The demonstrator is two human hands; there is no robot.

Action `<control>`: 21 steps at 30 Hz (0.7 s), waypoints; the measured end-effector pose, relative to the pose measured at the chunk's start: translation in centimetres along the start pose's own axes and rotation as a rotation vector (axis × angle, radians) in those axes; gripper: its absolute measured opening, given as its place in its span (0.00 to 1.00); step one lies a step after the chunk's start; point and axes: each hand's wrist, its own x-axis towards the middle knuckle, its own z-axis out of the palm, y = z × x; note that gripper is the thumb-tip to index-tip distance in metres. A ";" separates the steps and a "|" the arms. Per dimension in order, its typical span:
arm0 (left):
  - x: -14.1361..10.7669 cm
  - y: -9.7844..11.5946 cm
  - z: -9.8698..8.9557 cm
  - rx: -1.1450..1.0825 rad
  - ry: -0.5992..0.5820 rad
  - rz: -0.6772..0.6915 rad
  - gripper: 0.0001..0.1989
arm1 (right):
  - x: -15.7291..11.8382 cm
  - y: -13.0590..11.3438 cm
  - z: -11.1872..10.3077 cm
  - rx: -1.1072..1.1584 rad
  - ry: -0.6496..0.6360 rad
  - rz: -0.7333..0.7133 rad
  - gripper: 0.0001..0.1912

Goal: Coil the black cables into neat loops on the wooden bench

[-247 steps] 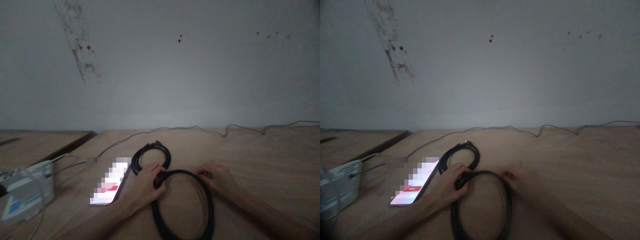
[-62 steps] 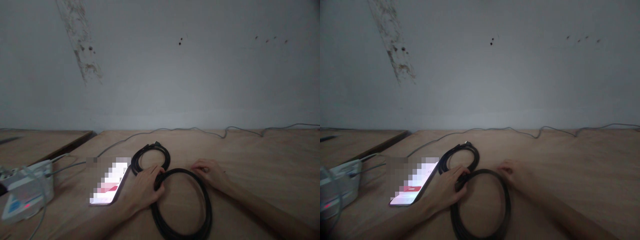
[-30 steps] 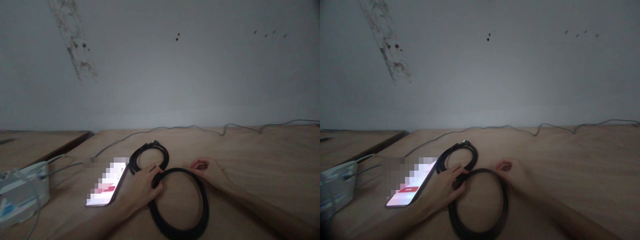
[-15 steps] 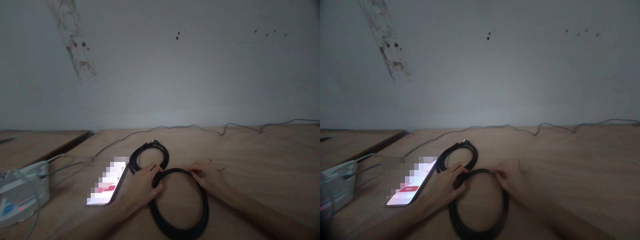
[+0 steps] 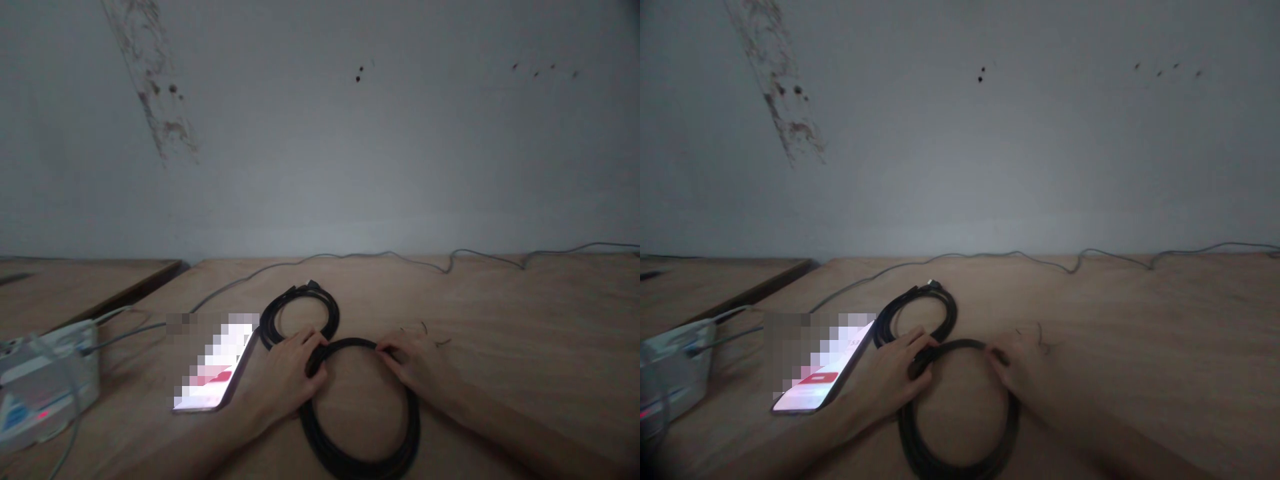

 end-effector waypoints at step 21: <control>-0.2 0.1 -0.6 -0.030 -0.002 -0.023 0.14 | -0.3 -0.3 0.8 0.021 0.137 -0.039 0.15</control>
